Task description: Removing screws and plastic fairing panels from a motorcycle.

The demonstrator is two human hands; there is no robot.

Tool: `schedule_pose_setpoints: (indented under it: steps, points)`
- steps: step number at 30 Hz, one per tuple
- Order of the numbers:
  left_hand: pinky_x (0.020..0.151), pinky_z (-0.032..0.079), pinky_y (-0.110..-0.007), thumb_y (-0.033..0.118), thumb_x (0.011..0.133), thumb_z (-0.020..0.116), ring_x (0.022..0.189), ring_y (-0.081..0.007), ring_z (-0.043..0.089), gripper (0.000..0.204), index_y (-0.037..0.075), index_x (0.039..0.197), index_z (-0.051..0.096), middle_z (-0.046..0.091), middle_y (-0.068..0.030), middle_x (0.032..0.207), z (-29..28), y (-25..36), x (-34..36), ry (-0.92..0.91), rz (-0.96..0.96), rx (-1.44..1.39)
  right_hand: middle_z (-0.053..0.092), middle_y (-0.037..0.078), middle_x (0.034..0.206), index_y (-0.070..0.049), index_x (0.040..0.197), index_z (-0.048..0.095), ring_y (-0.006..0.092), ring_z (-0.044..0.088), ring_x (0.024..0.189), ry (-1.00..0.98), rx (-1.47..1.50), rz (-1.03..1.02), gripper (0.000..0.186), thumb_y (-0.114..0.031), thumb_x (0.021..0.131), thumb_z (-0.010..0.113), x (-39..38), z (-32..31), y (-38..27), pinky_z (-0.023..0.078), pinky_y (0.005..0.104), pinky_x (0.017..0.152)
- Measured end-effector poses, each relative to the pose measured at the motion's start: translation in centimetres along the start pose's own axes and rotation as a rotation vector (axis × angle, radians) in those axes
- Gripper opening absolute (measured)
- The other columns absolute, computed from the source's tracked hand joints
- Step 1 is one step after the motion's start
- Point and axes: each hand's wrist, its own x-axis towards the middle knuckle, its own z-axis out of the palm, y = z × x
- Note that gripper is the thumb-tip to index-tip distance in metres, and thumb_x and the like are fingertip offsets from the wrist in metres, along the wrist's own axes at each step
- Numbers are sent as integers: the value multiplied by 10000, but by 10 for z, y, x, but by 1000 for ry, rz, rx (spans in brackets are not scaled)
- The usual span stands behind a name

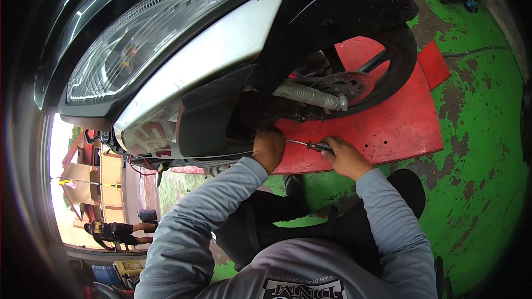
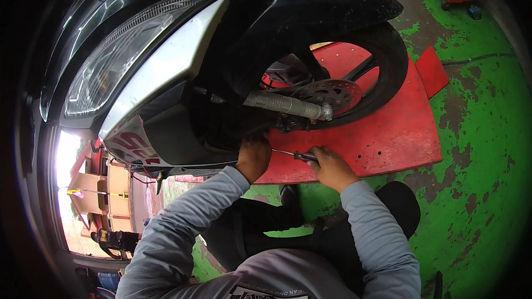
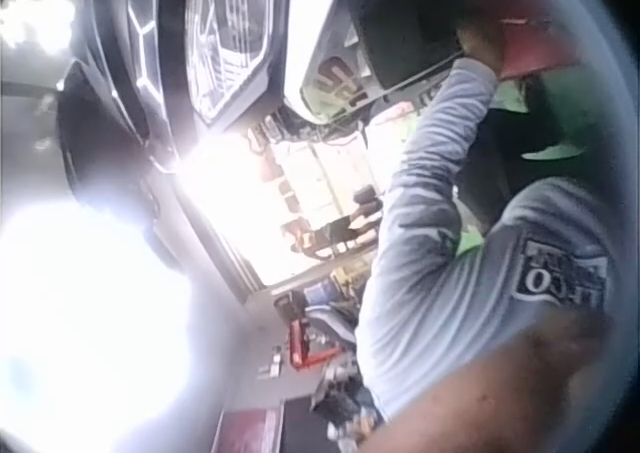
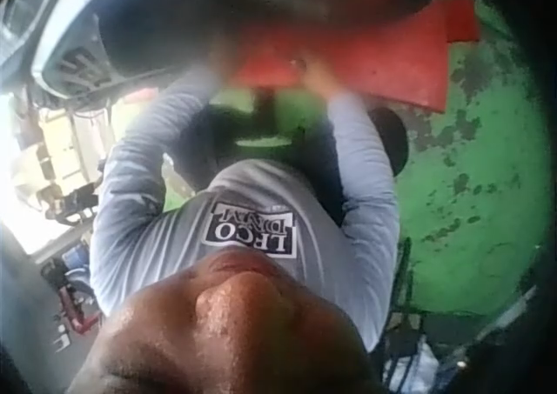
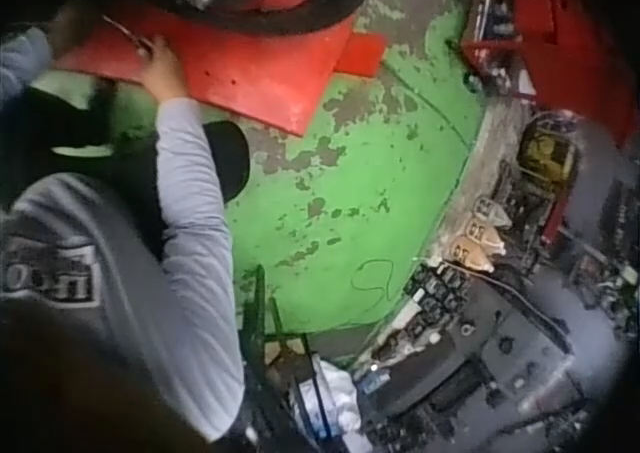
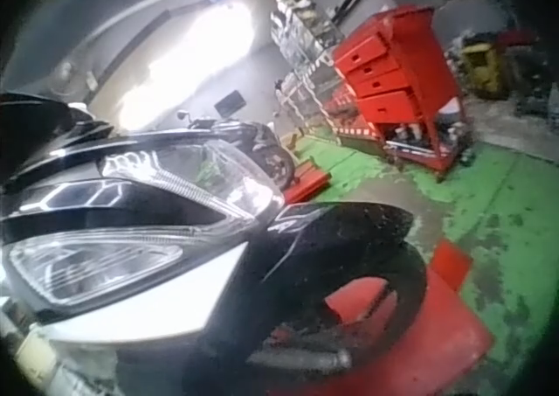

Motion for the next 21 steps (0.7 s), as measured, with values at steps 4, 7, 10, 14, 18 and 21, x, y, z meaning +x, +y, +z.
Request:
schedule_pose_setpoints:
  steps: [4,7,10,14,18,21]
  points:
    - [747,539,-395,143,886,597,881,-248,720,146,110,938,729,730,-96,936,10,-6,4,75,-12,-82,616,203,1163,-28,1208,586,415,615,1068,107,-43,-7,304,-186,952,633,0,-5,-5,493,487,906]
    - [734,569,-381,135,882,610,865,-247,742,131,107,928,730,739,-99,933,6,-5,10,-41,-13,-113,622,203,1158,-28,1201,595,417,614,1061,157,-75,-7,294,-179,951,633,-1,-15,-5,494,488,901]
    - [740,582,-370,129,875,614,853,-246,749,129,112,928,731,743,-94,928,-4,1,8,-38,-52,-169,637,193,1053,-43,1129,618,403,632,986,126,11,-36,270,-200,914,663,-6,-33,-4,503,483,852]
    - [760,582,-386,96,856,622,894,-263,737,130,95,942,719,730,-127,901,-3,27,-10,-26,59,-251,659,190,987,-26,1048,658,377,654,919,90,76,58,272,-180,829,707,-19,-81,4,514,462,811]
    - [702,549,-401,57,852,568,820,-267,695,165,40,983,667,666,-120,861,21,44,-41,91,-10,-769,673,174,856,-16,972,682,337,661,794,139,68,168,263,-160,752,697,-26,-102,5,509,424,734]
    - [647,483,-367,50,847,512,712,-225,611,211,36,1021,631,607,-72,858,35,43,-56,-53,-281,-1655,674,165,815,-15,970,682,322,655,757,108,149,146,263,-166,754,688,-24,-92,-4,499,403,705]
